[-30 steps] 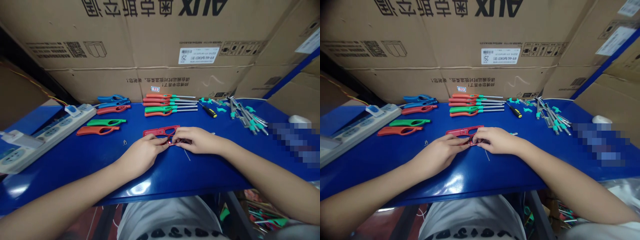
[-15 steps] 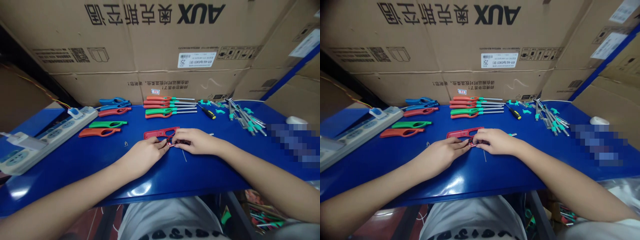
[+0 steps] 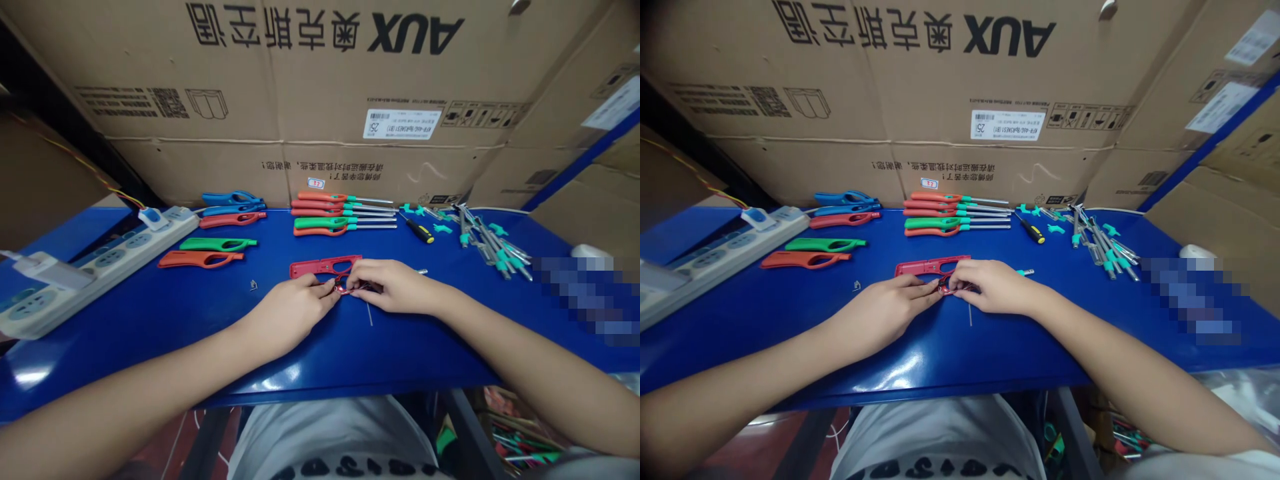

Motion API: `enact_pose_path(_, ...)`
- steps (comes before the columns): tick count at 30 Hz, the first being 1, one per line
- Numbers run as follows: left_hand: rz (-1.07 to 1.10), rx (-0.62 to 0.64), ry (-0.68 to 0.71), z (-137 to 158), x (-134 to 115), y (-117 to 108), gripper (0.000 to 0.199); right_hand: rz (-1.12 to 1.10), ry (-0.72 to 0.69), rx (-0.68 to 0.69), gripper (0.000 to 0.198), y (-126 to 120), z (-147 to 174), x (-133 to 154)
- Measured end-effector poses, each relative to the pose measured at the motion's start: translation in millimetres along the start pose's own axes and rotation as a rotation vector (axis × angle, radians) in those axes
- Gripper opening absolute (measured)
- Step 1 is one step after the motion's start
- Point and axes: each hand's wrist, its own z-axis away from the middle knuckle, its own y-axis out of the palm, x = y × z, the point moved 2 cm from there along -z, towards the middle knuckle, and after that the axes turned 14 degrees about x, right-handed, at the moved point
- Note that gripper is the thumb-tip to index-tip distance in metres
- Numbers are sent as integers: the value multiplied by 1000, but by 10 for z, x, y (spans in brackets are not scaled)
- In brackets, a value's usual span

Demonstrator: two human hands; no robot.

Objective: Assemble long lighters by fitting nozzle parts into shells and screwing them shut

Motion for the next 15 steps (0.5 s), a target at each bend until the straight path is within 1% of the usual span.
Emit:
enact_pose_path(5,49,-11,-8,2,-5,2,41,-4,35,8,11,-7,5,21)
enact_pose_path(8,73,-30,-3,5,-7,12,42,-22,12,3,11,-12,10,32)
enact_pose_path(11,133,-66,-15,6,26,20,44,-95,-27,1,11,-31,10,31)
enact_pose_path(13,202,-94,-19,4,66,23,43,-137,-28,-51,12,-80,20,-1)
enact_pose_path(15,260,-120,-8,1,105,29,42,-101,25,-173,13,-175,54,-76)
